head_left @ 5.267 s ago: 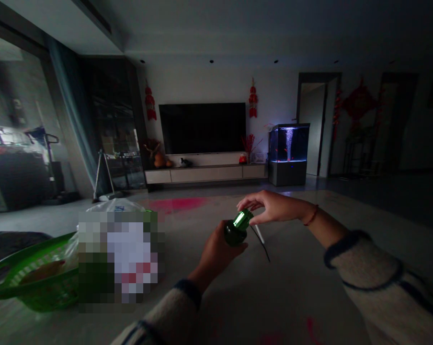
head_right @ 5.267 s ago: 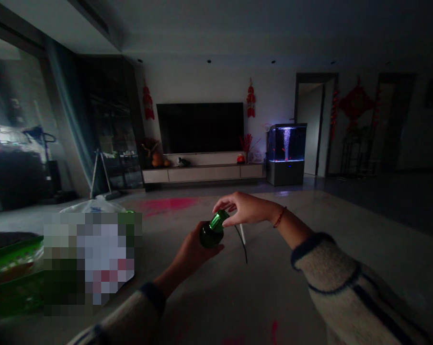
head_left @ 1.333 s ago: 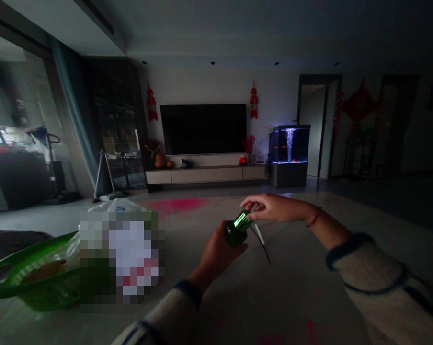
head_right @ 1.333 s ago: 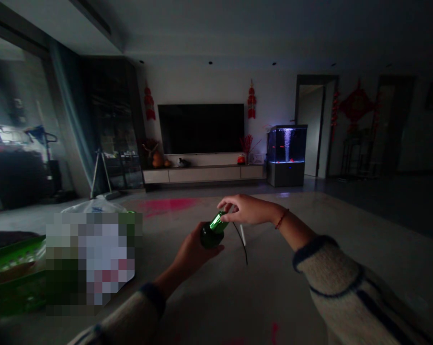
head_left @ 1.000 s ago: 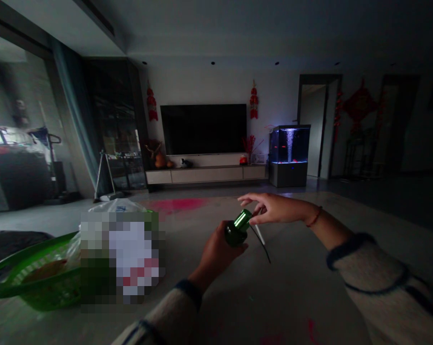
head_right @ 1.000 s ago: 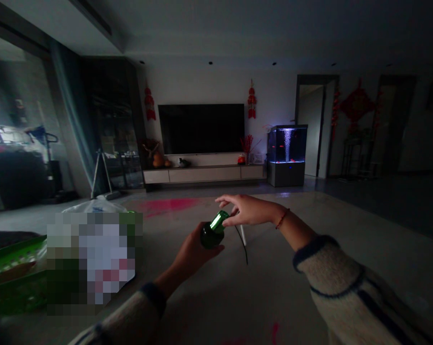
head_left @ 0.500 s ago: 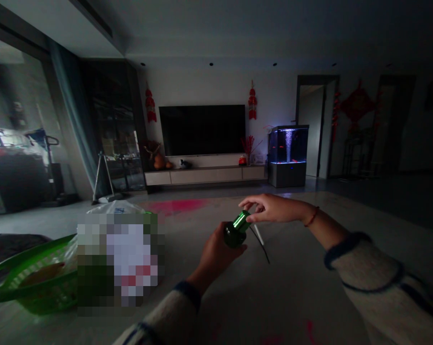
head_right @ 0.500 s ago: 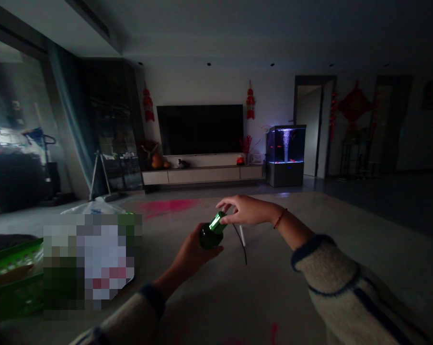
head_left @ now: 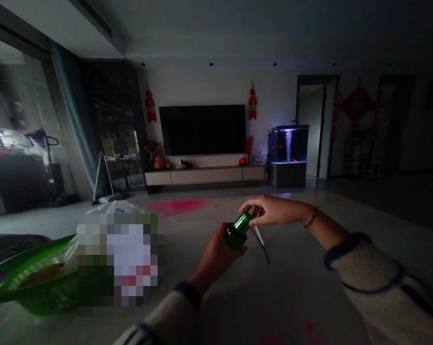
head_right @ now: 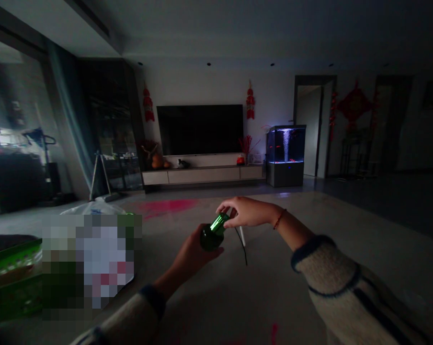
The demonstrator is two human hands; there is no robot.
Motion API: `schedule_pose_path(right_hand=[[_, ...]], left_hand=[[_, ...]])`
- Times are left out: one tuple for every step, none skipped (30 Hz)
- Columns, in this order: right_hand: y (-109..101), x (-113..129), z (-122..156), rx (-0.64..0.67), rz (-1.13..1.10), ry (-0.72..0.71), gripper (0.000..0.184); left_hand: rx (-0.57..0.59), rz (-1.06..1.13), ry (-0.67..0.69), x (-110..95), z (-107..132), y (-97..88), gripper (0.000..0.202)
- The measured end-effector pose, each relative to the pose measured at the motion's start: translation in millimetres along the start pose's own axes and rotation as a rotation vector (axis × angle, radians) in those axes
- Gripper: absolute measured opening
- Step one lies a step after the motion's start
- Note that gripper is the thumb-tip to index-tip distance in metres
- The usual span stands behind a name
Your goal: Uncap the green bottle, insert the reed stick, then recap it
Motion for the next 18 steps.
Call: schedule_pose_path(right_hand=[[0.2,0.8,0.1,0.01,0.001,-0.014,0.044],[0.3,1.3,0.2,0.016,0.001,-0.023,0.047],[0.2,1.6,0.3,0.015,0.0,-0.022,0.05],[0.0,1.8,0.2,0.007,-0.002,-0.014,0.051],[-0.3,2.1,0.2,-0.005,-0.005,0.0,0.05],[-0.6,2.3,0.1,-0.016,-0.008,0.014,0.046],[-0.8,2.7,0.1,-0.022,-0.008,0.026,0.042],[-0.8,3.0,0.1,-0.022,-0.006,0.032,0.039],[-0.7,3.2,0.2,-0.015,-0.004,0.031,0.037],[-0.6,3.1,0.4,-0.007,-0.003,0.025,0.038],[-0.4,2.5,0.5,0.0,-0.005,0.015,0.04],[-0.2,1.5,0.5,0.003,-0.009,0.005,0.043],[-0.1,0.2,0.5,0.003,-0.014,-0.003,0.047],[0.0,-1.3,0.2,-0.001,-0.018,-0.005,0.049],[0.1,-2.7,-0.1,-0.007,-0.023,-0.001,0.05],[0.1,-3.8,-0.6,-0.016,-0.027,0.007,0.048],[0.2,-4.4,-1.1,-0.024,-0.03,0.017,0.045],[0.3,-4.5,-1.5,-0.03,-0.032,0.027,0.042]], left_hand=[[-0.005,-0.004,0.001,0.6,-0.1,0.0,0.053],[-0.008,-0.008,0.0,1.3,-0.2,0.1,0.053],[-0.01,-0.013,-0.002,1.7,-0.3,0.1,0.053],[-0.012,-0.014,-0.001,1.8,-0.3,0.1,0.053],[-0.012,-0.014,0.0,1.8,-0.4,0.1,0.053],[-0.013,-0.015,0.0,1.5,-0.4,0.0,0.053],[-0.012,-0.015,0.002,1.1,-0.4,0.0,0.053],[-0.01,-0.016,0.002,0.7,-0.4,0.0,0.053],[-0.006,-0.019,0.001,0.3,-0.3,0.0,0.052],[-0.003,-0.022,0.0,0.1,-0.3,0.0,0.052],[0.001,-0.024,0.001,-0.2,-0.2,0.1,0.051],[0.001,-0.025,0.002,-0.2,-0.1,0.2,0.051],[0.001,-0.025,0.001,0.2,0.0,0.4,0.051],[0.001,-0.021,0.001,0.6,0.1,0.7,0.051],[0.0,-0.014,0.003,1.2,0.1,1.0,0.052],[0.0,-0.008,0.005,1.7,0.0,1.3,0.052],[-0.002,-0.003,0.007,2.2,-0.1,1.6,0.052],[-0.004,0.001,0.01,2.5,-0.3,1.8,0.052]])
Point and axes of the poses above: each hand's wrist, its own z-axis away from the middle knuckle, its own y-axis out of the palm, x = y × z, the point moved 3 cm from there along -z, towards the middle knuckle, and after that the axes turned 1 degree about y, right-handed, at the moved point
